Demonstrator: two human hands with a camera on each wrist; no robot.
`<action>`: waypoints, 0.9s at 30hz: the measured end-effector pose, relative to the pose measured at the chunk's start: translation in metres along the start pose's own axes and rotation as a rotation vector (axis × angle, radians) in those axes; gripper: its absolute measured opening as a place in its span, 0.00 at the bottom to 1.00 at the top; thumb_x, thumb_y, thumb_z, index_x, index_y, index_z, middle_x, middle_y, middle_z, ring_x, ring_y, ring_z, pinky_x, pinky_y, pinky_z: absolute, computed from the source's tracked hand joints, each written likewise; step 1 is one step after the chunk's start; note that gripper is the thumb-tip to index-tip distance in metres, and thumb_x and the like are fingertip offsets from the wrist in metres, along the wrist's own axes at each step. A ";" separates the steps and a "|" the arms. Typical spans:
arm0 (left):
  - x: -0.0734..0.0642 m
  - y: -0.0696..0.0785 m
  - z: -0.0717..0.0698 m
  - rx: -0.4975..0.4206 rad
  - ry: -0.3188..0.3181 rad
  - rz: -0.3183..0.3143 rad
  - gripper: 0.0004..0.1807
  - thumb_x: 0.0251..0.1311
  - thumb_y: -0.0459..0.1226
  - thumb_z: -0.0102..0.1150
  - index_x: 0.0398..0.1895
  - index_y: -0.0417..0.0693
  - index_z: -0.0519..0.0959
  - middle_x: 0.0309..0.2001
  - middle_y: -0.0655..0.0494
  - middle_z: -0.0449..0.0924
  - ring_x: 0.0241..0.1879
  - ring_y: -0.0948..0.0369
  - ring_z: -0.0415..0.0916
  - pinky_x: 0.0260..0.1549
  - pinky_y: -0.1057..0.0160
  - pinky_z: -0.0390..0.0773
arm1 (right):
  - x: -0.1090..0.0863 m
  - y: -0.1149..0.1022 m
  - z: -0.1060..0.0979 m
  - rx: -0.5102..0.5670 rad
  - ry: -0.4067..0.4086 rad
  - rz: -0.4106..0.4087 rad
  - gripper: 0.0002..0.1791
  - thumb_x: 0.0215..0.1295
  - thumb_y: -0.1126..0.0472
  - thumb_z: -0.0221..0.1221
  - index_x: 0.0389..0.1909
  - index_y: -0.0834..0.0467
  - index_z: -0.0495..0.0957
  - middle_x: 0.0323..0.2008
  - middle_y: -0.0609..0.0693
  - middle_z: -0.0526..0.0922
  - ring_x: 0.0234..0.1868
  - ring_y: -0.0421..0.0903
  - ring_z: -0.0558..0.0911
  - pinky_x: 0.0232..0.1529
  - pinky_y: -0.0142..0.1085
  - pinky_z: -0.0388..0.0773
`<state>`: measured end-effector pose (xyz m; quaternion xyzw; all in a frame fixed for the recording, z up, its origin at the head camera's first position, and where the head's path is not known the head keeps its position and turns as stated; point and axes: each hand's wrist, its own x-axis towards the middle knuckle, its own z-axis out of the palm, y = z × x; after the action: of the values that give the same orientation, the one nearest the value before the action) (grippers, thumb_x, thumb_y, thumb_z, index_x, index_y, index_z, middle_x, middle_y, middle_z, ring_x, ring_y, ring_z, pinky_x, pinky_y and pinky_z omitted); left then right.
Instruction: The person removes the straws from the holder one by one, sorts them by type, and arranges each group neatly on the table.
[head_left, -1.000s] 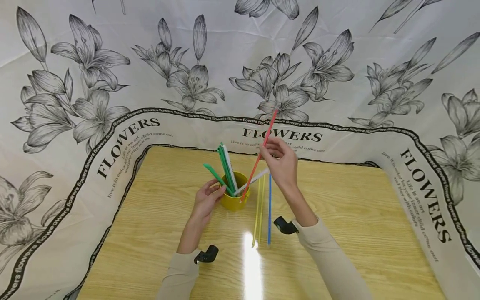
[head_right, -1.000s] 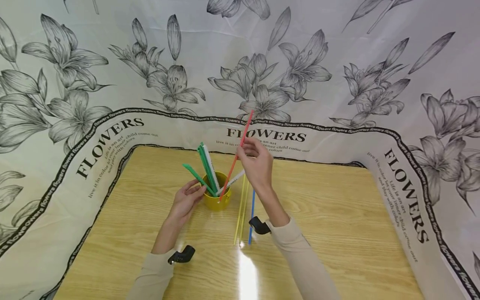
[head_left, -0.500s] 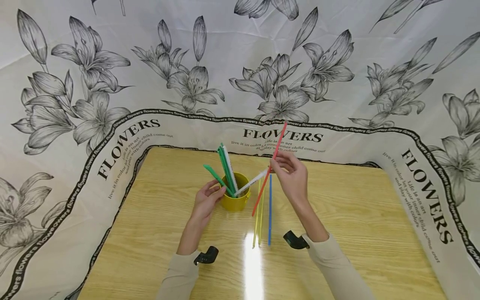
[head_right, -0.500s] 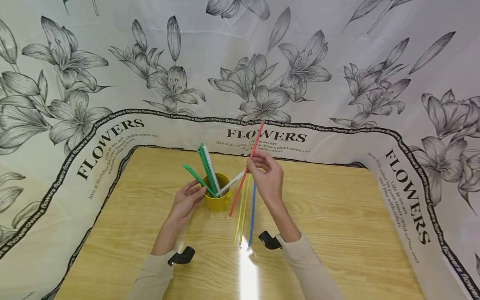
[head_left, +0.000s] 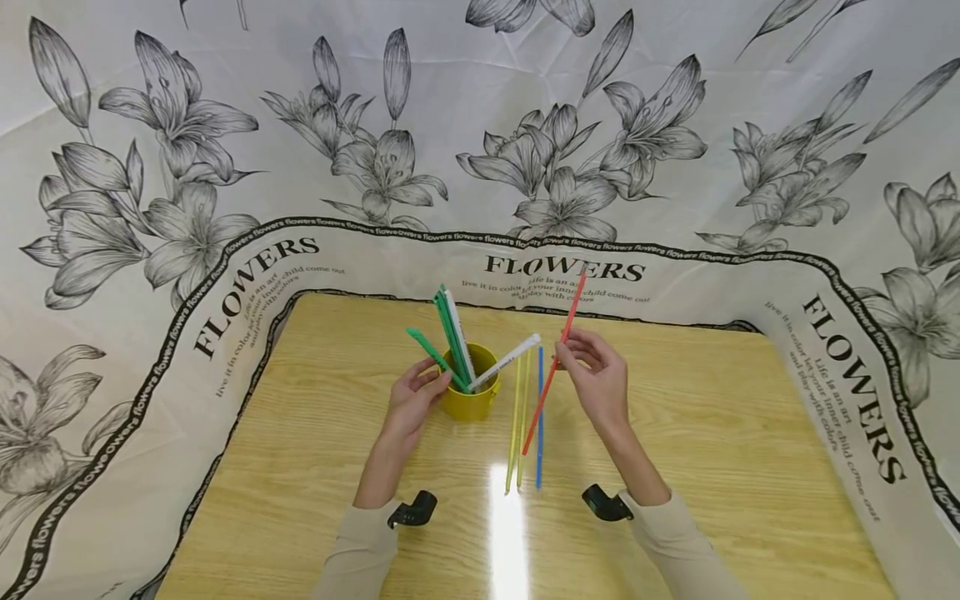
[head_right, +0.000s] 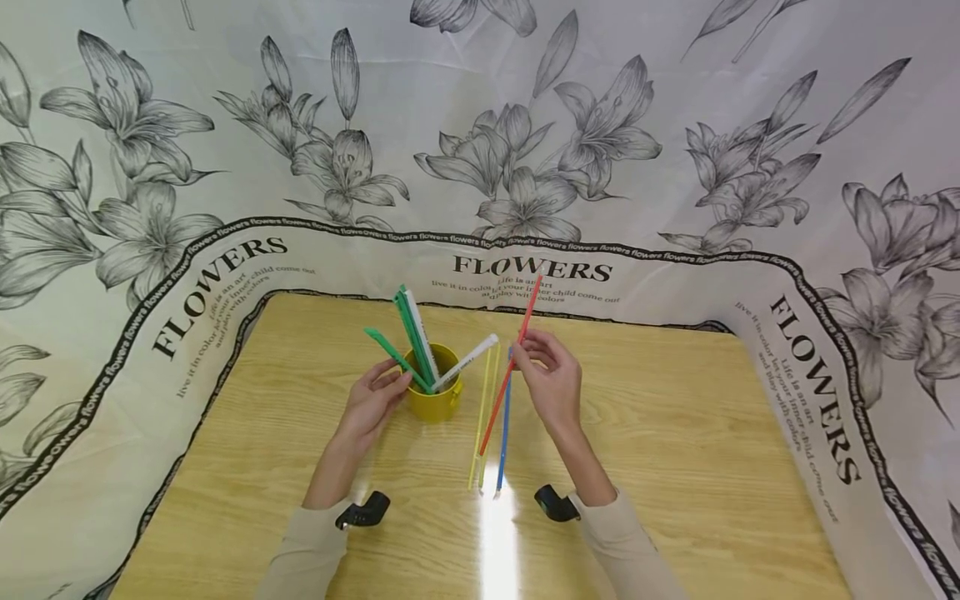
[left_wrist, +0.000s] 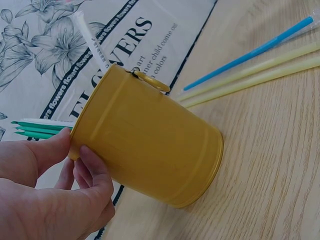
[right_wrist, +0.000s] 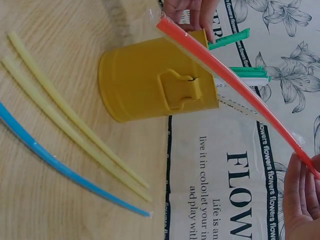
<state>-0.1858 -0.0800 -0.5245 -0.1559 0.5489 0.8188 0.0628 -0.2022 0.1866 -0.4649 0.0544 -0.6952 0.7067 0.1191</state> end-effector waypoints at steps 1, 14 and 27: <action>0.000 0.001 0.000 0.001 0.003 0.002 0.28 0.69 0.29 0.64 0.70 0.36 0.70 0.48 0.48 0.71 0.42 0.63 0.76 0.57 0.59 0.79 | -0.001 0.003 -0.002 0.000 0.001 0.006 0.14 0.69 0.73 0.63 0.54 0.72 0.79 0.39 0.52 0.83 0.36 0.41 0.85 0.41 0.34 0.85; 0.001 0.000 0.001 0.006 -0.010 0.008 0.27 0.69 0.30 0.64 0.69 0.36 0.70 0.48 0.49 0.71 0.42 0.63 0.75 0.53 0.62 0.80 | -0.014 0.035 -0.019 -0.042 0.003 0.105 0.17 0.70 0.67 0.65 0.55 0.71 0.79 0.41 0.55 0.82 0.34 0.39 0.86 0.43 0.37 0.85; 0.001 0.000 0.000 0.001 0.002 0.007 0.26 0.69 0.29 0.63 0.69 0.35 0.71 0.46 0.50 0.71 0.42 0.63 0.75 0.55 0.60 0.79 | -0.016 0.063 -0.026 -0.168 0.020 0.189 0.18 0.71 0.68 0.64 0.57 0.73 0.79 0.41 0.55 0.83 0.34 0.36 0.84 0.42 0.38 0.86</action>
<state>-0.1870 -0.0802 -0.5245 -0.1548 0.5499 0.8186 0.0592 -0.1993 0.2111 -0.5303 -0.0286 -0.7528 0.6546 0.0629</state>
